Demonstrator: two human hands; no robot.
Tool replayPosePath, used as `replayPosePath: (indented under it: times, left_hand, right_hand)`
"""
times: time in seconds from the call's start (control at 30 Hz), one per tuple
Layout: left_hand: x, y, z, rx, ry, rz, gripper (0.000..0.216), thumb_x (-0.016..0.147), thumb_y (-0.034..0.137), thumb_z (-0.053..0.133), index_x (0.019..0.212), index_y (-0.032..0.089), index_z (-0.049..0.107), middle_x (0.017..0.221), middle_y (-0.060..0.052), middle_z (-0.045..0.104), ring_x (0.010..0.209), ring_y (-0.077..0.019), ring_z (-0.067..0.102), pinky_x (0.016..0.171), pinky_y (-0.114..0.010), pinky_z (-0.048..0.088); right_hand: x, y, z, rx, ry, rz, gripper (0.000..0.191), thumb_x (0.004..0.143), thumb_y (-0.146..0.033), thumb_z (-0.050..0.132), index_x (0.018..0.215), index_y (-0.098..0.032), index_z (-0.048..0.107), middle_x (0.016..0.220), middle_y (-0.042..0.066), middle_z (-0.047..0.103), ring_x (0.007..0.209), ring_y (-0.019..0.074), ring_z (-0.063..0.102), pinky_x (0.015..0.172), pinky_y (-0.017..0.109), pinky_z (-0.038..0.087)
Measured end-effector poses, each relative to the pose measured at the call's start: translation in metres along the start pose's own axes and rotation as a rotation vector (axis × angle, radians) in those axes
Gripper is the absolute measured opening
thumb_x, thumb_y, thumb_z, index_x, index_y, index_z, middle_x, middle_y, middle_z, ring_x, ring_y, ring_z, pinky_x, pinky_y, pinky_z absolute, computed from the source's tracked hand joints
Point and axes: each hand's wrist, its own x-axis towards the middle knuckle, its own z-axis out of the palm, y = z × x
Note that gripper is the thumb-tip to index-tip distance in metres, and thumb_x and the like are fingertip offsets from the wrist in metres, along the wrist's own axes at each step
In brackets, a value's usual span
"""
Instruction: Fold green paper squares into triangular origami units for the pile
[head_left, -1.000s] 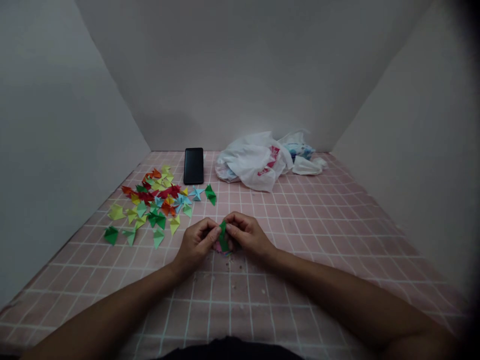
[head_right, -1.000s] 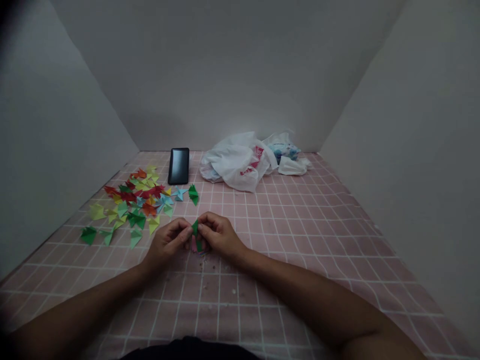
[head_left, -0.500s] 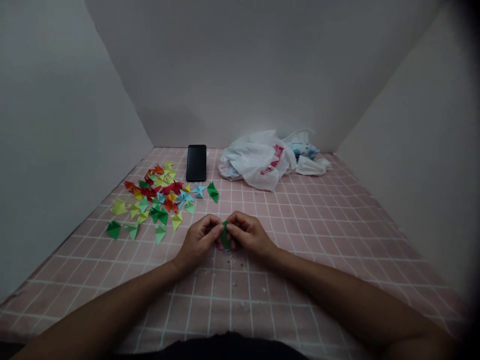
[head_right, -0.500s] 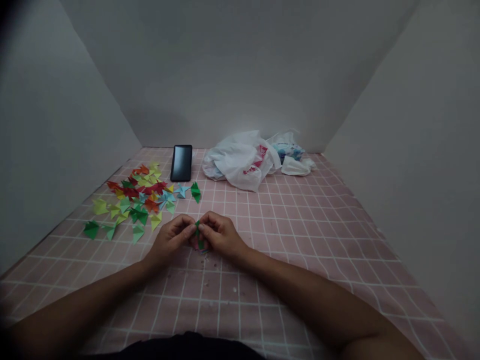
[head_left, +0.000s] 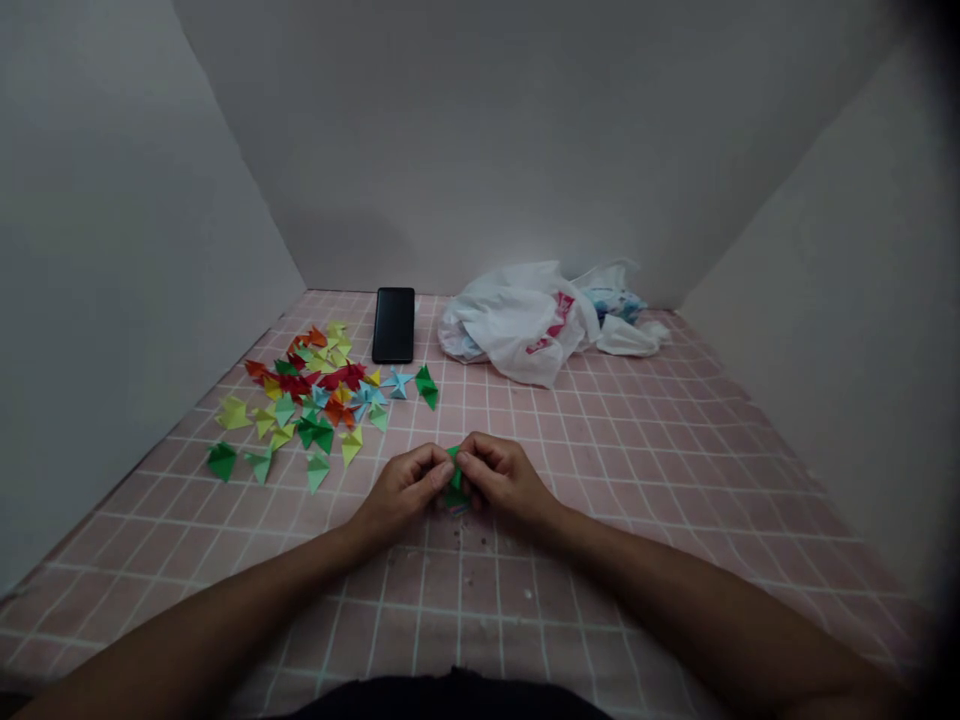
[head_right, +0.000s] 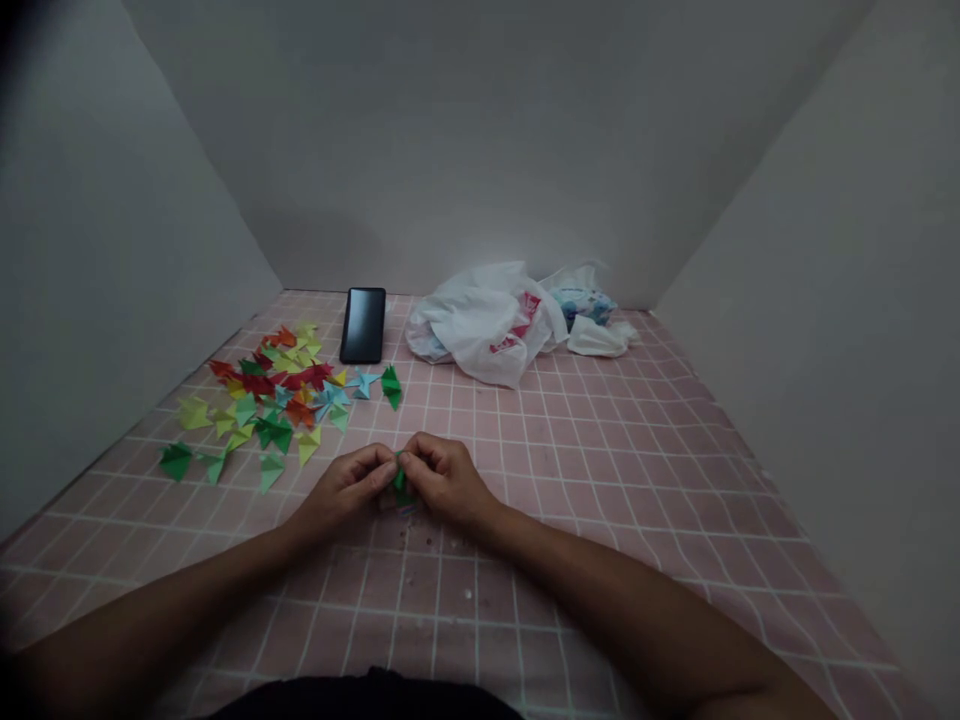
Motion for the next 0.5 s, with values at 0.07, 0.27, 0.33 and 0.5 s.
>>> replayPosePath:
  times: [0.07,0.27,0.33,0.5]
  left_hand:
    - [-0.001,0.002,0.0,0.024,0.003,-0.001,0.04,0.087,0.054,0.064,0.075,0.017,0.057,0.06,0.003,0.055,0.051,-0.0099,0.05,0.051,-0.022,0.04]
    - [-0.001,0.009,0.0,0.029,0.043,0.003,0.038,0.087,0.052,0.064,0.075,0.017,0.057,0.06,0.001,0.059,0.052,-0.01,0.051,0.052,-0.023,0.041]
    - [-0.001,0.011,0.0,0.054,0.054,0.005,0.038,0.087,0.052,0.065,0.074,0.017,0.057,0.06,0.002,0.058,0.051,-0.0096,0.05,0.052,-0.022,0.041]
    - [0.001,0.01,-0.003,0.056,0.011,-0.04,0.039,0.084,0.053,0.066,0.072,0.017,0.056,0.06,0.002,0.058,0.051,-0.01,0.051,0.052,-0.022,0.04]
  right_hand:
    - [-0.001,-0.002,0.001,0.003,0.009,-0.003,0.029,0.092,-0.037,0.059,0.069,-0.019,0.054,0.056,-0.003,0.055,0.047,0.0085,0.047,0.046,0.021,0.037]
    - [-0.002,-0.003,0.004,0.085,0.024,0.015,0.03,0.092,-0.044,0.06,0.076,-0.019,0.056,0.059,-0.003,0.057,0.047,0.0092,0.05,0.047,0.022,0.04]
    - [-0.002,-0.002,0.004,0.08,0.039,0.019,0.03,0.092,-0.044,0.06,0.076,-0.019,0.056,0.06,-0.003,0.056,0.048,0.0093,0.05,0.047,0.022,0.04]
    - [0.001,-0.002,-0.001,-0.056,-0.006,-0.05,0.025,0.092,-0.037,0.058,0.074,-0.019,0.056,0.061,-0.002,0.056,0.052,0.0099,0.049,0.049,0.022,0.039]
